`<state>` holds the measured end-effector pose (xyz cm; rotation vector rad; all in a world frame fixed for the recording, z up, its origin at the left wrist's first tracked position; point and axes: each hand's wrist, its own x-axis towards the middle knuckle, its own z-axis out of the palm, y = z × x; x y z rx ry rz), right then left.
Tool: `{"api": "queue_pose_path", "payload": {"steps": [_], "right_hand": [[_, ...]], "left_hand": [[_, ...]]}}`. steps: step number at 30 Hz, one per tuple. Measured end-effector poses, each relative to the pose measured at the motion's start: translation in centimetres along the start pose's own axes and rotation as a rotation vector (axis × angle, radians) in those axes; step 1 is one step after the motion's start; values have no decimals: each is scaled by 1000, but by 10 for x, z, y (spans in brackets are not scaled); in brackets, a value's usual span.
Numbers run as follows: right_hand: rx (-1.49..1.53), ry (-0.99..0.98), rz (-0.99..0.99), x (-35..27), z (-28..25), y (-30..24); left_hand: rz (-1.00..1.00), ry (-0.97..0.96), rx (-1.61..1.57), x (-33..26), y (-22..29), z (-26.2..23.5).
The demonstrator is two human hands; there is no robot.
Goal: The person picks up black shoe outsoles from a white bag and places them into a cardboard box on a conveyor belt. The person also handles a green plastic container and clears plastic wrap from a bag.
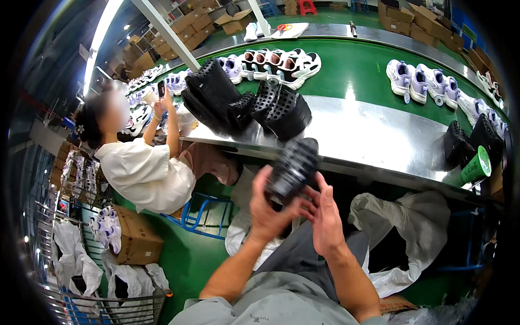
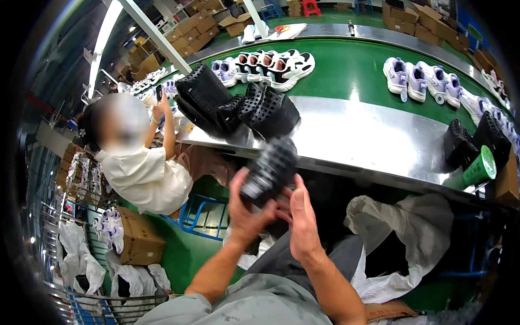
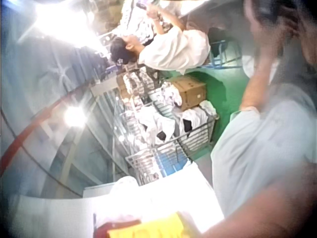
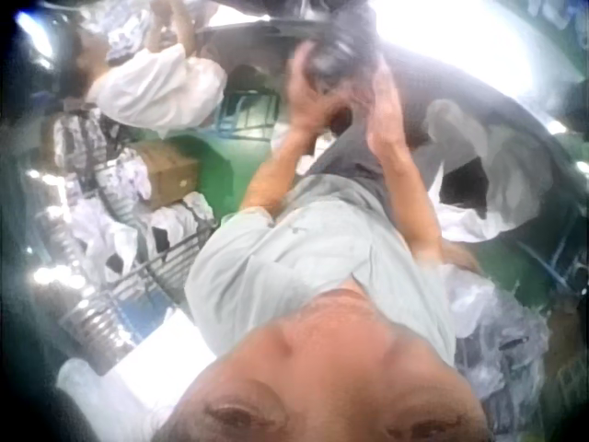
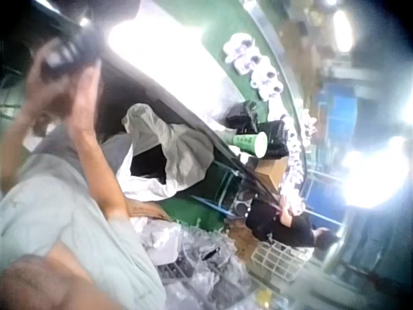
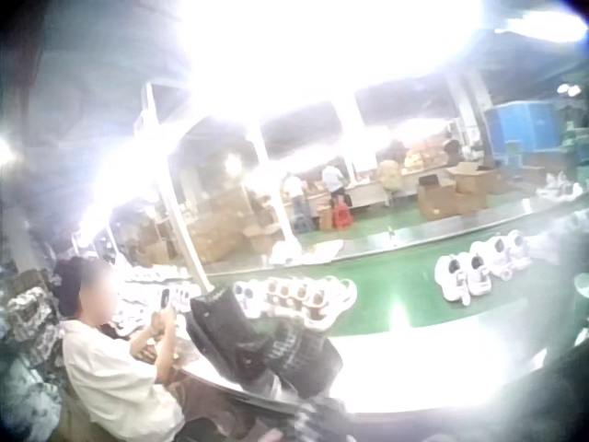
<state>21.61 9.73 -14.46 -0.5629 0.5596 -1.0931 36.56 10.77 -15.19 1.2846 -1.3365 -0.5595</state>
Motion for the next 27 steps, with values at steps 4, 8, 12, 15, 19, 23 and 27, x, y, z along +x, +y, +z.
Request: {"api": "queue_pose_path", "payload": {"steps": [4, 8, 12, 15, 19, 23, 27], "right_hand": [[-131, -170, 64, 9, 3, -19], [-213, -113, 184, -4, -38, 8], [-227, -119, 284, -17, -53, 25], [-213, -124, 340, -22, -61, 33], [-204, -121, 384, -24, -71, 44], [-201, -126, 426, -28, -72, 53], [-174, -125, 445, -31, -77, 63]], "left_hand": [[-26, 180, -100, 106, 2, -53], [69, 237, 270, 197, -36, -95], [-20, 309, 377, 235, -70, -95], [-52, 347, 418, 245, -91, -87], [-159, 356, 444, 256, -106, -84], [-303, 224, 199, 261, -124, -98], [-246, 345, 218, 258, -131, -90]]}}
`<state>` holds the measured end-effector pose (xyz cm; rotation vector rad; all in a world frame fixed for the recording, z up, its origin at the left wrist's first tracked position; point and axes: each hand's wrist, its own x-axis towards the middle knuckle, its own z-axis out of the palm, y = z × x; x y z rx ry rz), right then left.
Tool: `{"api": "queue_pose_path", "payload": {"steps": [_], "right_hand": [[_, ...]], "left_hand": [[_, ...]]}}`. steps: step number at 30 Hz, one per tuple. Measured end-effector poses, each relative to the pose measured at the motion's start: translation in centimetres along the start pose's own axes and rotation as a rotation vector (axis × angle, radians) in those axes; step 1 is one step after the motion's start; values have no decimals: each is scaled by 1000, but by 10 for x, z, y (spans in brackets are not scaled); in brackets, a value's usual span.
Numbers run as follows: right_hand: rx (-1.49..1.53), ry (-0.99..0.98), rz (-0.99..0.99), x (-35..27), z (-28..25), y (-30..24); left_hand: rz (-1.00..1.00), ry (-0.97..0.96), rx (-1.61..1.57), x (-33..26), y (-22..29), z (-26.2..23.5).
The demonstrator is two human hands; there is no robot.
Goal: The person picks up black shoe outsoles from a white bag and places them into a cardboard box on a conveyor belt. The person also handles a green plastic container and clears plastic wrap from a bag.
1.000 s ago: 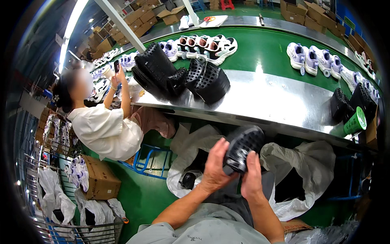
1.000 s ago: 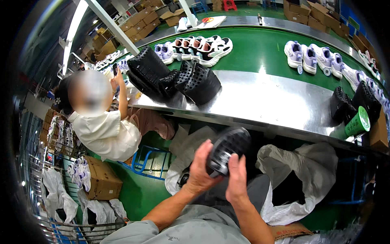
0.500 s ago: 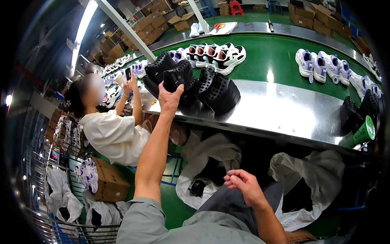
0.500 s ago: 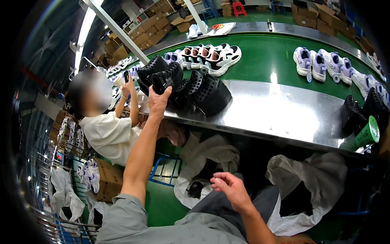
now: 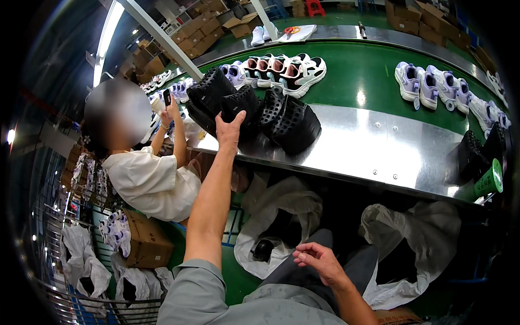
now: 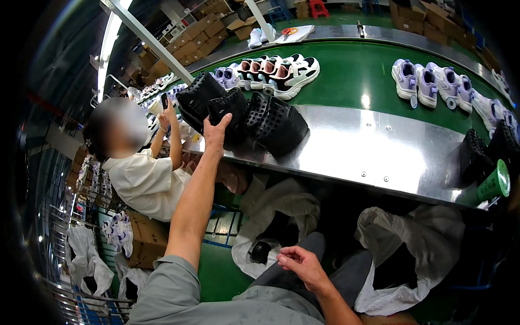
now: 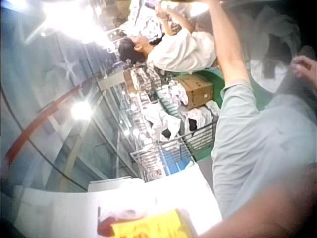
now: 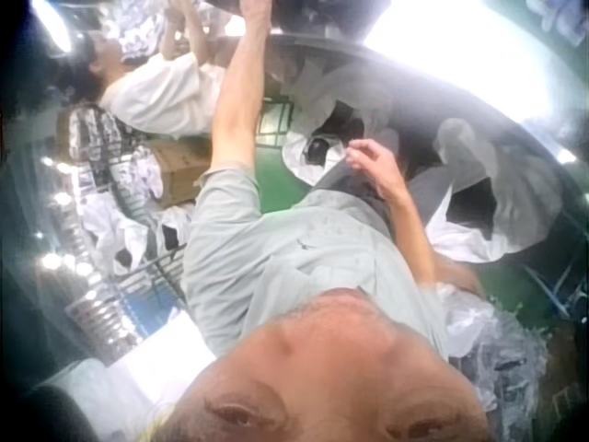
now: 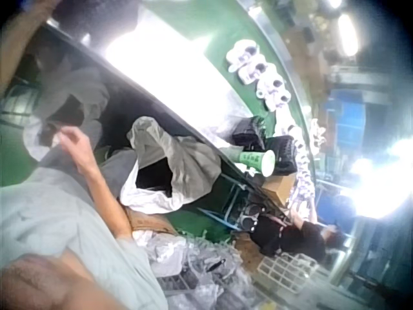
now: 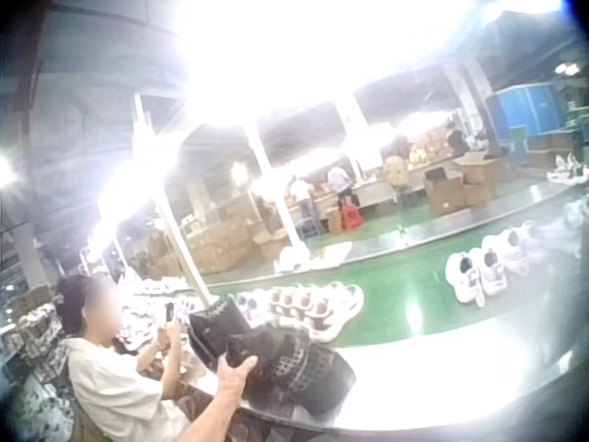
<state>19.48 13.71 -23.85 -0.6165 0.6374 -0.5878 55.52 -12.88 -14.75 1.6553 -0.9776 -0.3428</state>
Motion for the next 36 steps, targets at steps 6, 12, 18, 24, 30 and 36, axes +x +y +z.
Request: {"api": "queue_pose_path", "payload": {"steps": [6, 12, 18, 24, 30, 36], "right_hand": [[-14, 12, 34, 0, -1, 6], [-67, 22, 88, -3, -7, 6], [-50, 20, 122, -5, -13, 14], [-53, 0, 126, -9, -13, 15], [-151, 47, 80, -7, -11, -11], [-634, 182, -405, 13, 4, -94]], "left_hand": [[175, 108, 94, -20, -2, 11], [310, 154, 238, -26, 10, 17], [193, 105, 397, -20, 31, 23], [231, 76, 320, -25, 12, 27], [194, 128, 364, -39, 19, 32], [215, 139, 258, -51, 2, 17]]}}
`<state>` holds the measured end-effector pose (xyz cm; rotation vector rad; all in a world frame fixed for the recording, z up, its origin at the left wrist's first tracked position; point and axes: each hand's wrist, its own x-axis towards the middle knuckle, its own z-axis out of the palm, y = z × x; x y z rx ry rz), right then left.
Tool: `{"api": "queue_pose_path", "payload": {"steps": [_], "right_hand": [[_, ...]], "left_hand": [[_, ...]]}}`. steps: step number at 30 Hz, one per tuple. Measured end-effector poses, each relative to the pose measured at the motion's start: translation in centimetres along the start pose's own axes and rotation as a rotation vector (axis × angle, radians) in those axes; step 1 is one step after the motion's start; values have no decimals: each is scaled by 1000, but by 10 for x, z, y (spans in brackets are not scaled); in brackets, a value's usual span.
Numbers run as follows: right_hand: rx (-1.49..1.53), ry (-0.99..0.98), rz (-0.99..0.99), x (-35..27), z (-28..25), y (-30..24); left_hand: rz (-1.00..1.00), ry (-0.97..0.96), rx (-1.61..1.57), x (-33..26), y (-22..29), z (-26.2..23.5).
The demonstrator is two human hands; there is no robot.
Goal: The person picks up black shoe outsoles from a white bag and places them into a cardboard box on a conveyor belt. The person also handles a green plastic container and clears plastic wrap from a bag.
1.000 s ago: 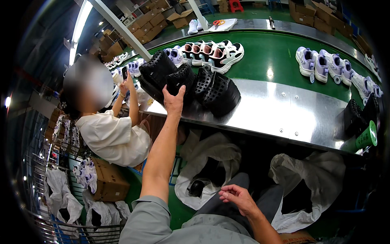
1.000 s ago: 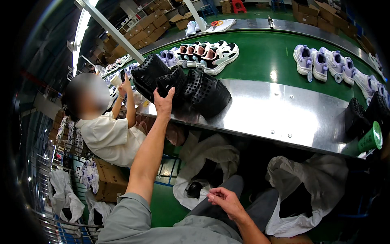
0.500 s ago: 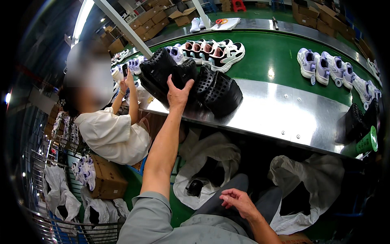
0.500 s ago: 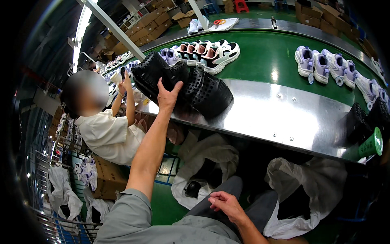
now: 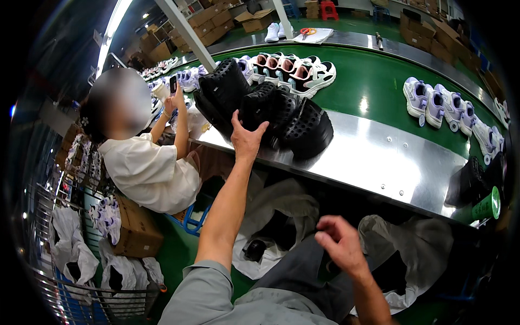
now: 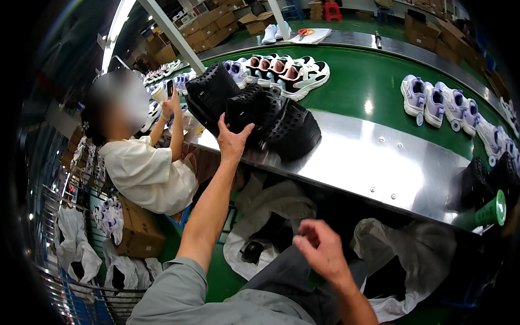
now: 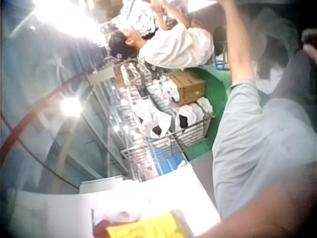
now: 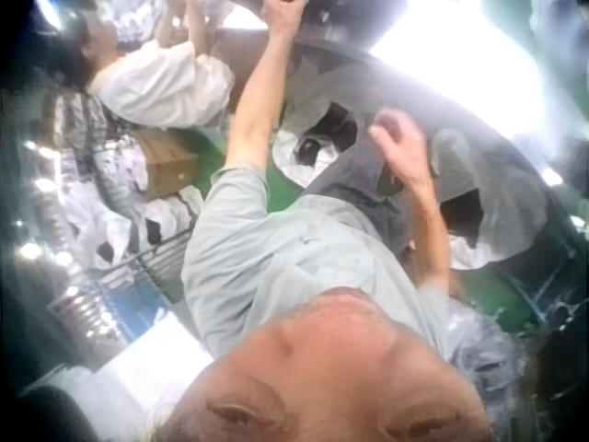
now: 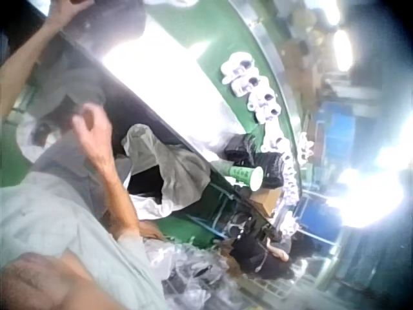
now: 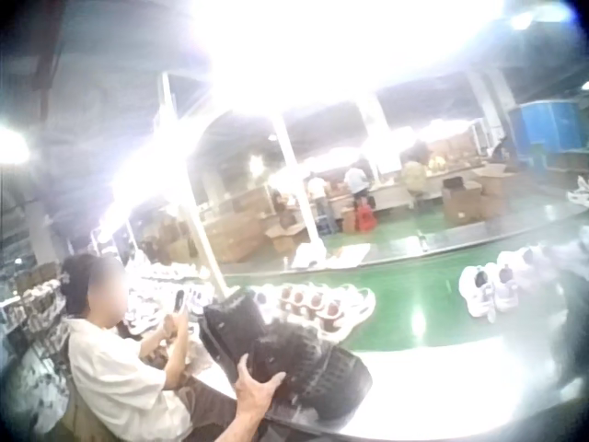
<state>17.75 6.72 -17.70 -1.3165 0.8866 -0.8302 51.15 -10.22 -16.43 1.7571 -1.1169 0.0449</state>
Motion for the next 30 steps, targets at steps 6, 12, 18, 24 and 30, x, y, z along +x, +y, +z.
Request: {"api": "queue_pose_path", "payload": {"steps": [6, 12, 18, 24, 30], "right_hand": [[-583, 160, -700, 131, 20, -99], [-962, 166, -899, 275, 70, -118], [-1106, 8, -743, 326, 90, -125], [-1257, -110, -739, 325, 98, -128], [-1185, -95, -808, 320, 84, -114]], "left_hand": [[-59, 65, 138, -20, -27, 20], [-85, 168, 275, -28, -19, 34], [-112, 163, 259, -31, -17, 35], [-96, 189, 228, -34, -21, 37], [-103, 183, 234, -35, -15, 35]]}}
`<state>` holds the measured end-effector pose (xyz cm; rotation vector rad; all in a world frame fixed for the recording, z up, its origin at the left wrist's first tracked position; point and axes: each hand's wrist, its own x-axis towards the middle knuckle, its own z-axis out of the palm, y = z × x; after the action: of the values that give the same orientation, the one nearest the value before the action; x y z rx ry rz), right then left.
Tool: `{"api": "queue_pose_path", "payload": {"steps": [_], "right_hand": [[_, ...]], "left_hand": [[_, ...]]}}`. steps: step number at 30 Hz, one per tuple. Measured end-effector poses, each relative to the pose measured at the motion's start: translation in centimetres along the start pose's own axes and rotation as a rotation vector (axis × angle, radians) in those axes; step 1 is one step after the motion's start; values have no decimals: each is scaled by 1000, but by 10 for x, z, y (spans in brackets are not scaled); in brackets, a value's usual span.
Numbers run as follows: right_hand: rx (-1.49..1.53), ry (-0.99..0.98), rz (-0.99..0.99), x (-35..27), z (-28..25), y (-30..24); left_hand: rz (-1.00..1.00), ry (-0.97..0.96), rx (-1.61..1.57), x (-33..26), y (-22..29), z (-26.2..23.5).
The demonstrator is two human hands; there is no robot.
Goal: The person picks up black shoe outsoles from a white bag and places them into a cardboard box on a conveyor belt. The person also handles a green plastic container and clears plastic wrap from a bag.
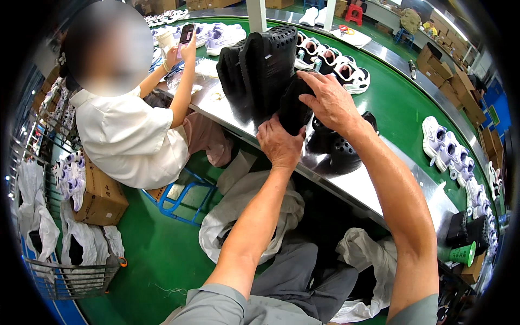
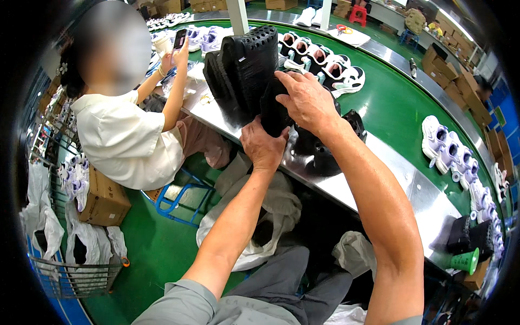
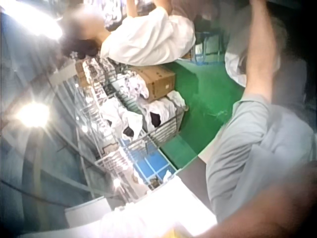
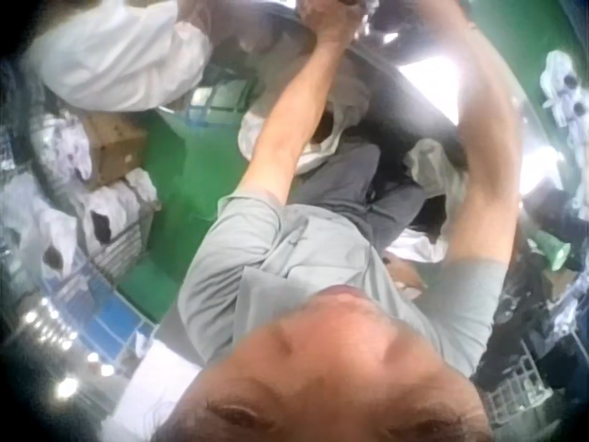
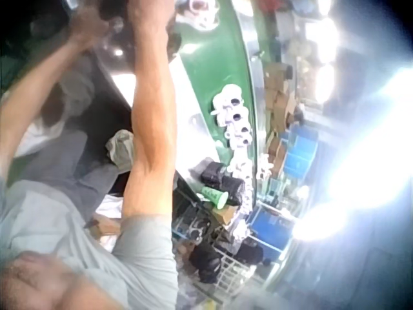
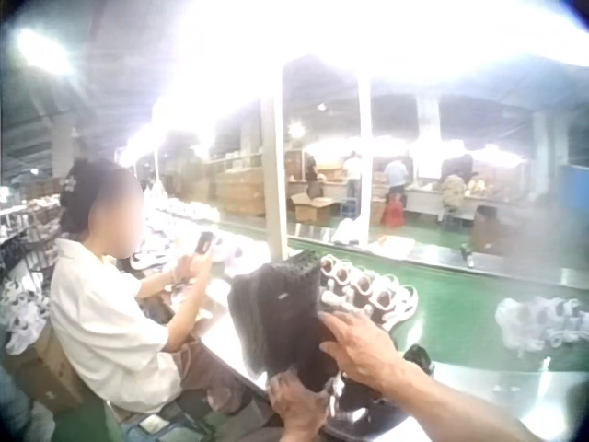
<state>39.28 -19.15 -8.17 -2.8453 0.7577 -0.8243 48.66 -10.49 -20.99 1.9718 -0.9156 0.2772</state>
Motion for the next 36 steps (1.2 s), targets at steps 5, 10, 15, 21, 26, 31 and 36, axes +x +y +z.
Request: {"api": "queue_pose_path", "payload": {"steps": [5, 10, 15, 21, 26, 31, 36], "right_hand": [[269, 190, 171, -23, -40, 1], [334, 286, 352, -116, -117, -20], [815, 278, 835, -287, -161, -47], [583, 227, 1245, -506, -98, -61], [130, 126, 1541, -692, 23, -90], [384, -362, 1713, -749, 135, -137], [890, -606, 1509, -750, 150, -169]], "left_hand": [[-21, -19, 6, -1, 5, 0], [48, 25, 70, 6, -8, -4], [2, -89, 157, 9, 4, 4], [141, 0, -172, 18, -28, -20], [515, -659, -348, -168, 40, -65], [1059, -1606, -650, -349, 92, -44], [1237, -1875, -310, -438, 105, -6]]}}
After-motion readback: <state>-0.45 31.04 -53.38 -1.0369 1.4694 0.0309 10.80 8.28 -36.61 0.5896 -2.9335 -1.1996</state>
